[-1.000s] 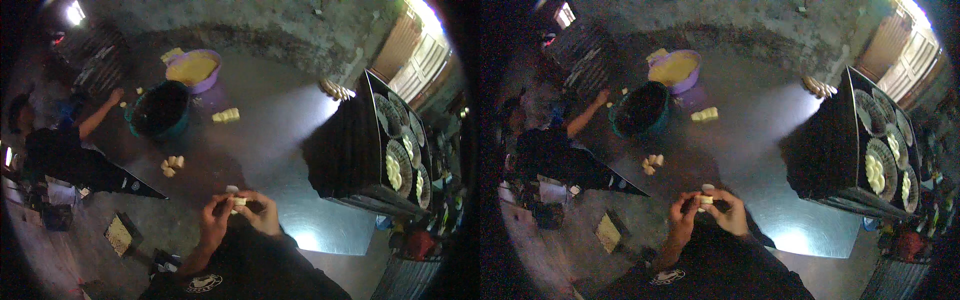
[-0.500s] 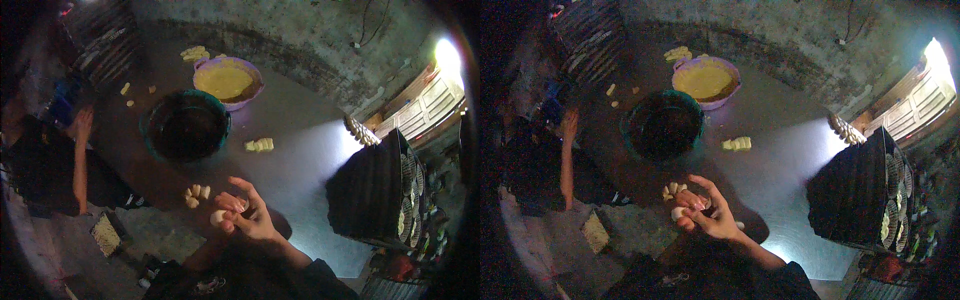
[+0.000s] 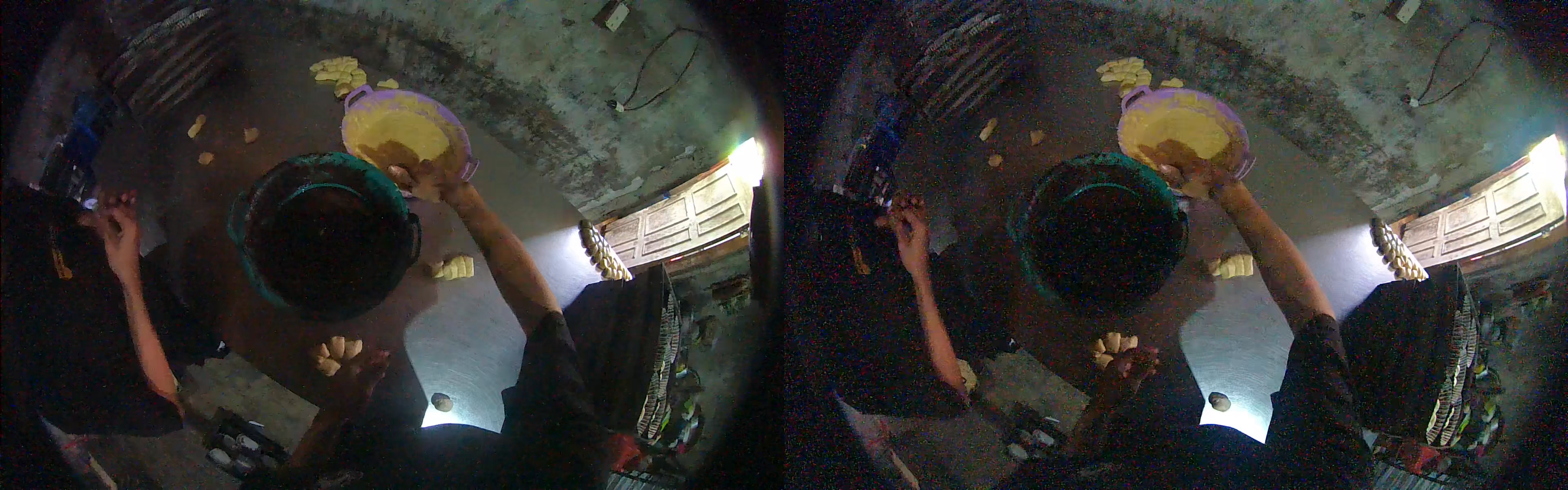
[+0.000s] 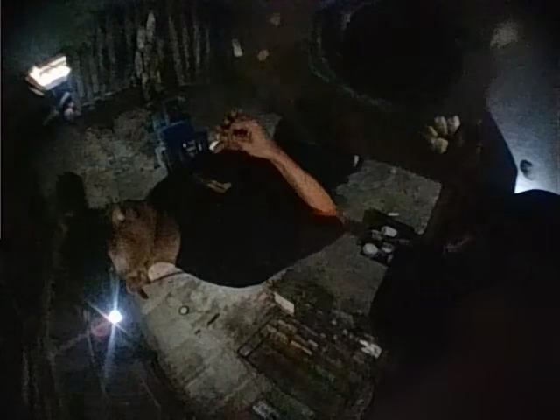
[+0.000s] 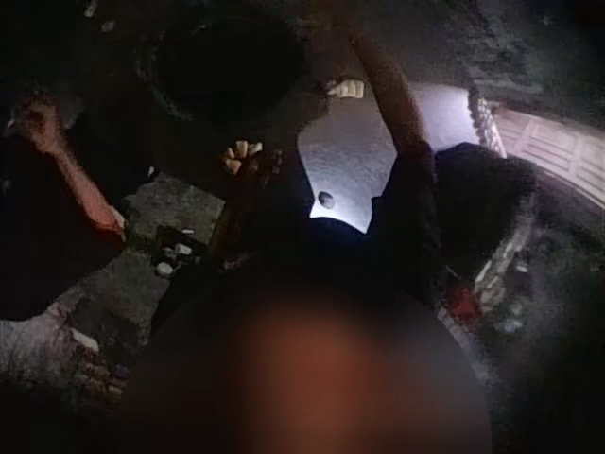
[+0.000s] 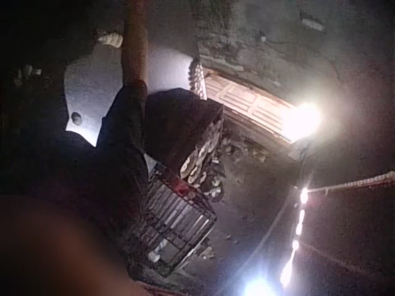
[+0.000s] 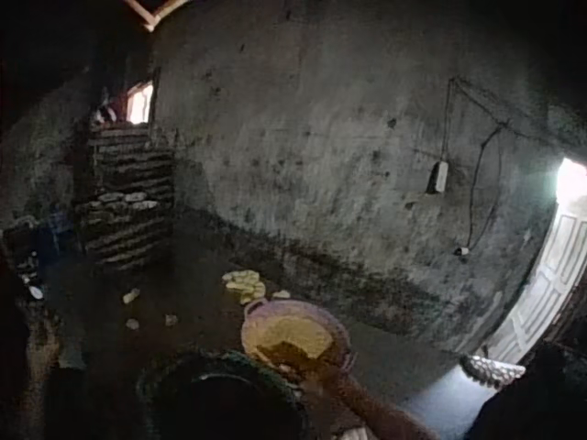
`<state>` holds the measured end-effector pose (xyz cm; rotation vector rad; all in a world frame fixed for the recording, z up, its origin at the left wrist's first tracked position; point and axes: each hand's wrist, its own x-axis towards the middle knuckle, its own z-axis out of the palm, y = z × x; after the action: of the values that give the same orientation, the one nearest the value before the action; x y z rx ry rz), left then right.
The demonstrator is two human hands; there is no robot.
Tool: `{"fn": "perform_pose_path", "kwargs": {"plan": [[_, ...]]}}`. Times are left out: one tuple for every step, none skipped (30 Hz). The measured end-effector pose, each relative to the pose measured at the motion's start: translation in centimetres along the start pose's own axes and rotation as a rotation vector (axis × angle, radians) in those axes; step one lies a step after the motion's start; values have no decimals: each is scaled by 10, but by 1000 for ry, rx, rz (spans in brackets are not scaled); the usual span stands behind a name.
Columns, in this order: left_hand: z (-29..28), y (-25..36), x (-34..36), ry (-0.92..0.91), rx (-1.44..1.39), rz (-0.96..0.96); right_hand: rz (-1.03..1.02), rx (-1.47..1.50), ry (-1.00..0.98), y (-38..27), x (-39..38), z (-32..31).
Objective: The person shapes small pieces of dough by hand, dips them into a bowl containing a yellow liquid, and then places them into paper liners arranged on a large metal tray.
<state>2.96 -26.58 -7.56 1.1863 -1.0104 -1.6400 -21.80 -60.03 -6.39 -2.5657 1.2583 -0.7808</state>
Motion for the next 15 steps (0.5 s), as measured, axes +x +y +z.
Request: {"fn": "perform_pose_path", "kwargs": {"plan": [[-5,1,-3,-9,6,-23,-178,-18,145,8,2,8],[-8,2,-5,-15,24,-33,71,-22,-29,23,-1,15],[-10,1,-8,-30,26,-61,322,-25,-202,41,-7,16],[-11,-5,-7,-57,25,-63,465,-19,-311,49,-14,10],[-11,0,-7,-51,42,-50,575,0,-411,39,-7,2],[-10,2,-13,-49,51,-52,568,41,-434,32,-2,-13],[-8,1,-16,-54,67,-34,562,76,-460,18,2,-29],[-3,-4,-12,-86,93,-4,536,176,-311,12,-12,-38],[3,-7,-7,-118,114,20,506,271,-158,2,-34,-45],[10,-6,-9,-103,165,56,444,388,-10,-19,-48,-44],[17,-2,-12,-74,233,100,570,550,-20,-60,-56,-63],[30,19,-7,-67,310,146,597,662,-15,-86,-78,-79],[43,39,-1,-52,388,189,616,774,-14,-109,-99,-92],[56,72,0,-37,293,137,639,993,80,-145,-119,-99],[62,60,6,-160,11,214,658,1209,191,-184,-140,-109]]}}
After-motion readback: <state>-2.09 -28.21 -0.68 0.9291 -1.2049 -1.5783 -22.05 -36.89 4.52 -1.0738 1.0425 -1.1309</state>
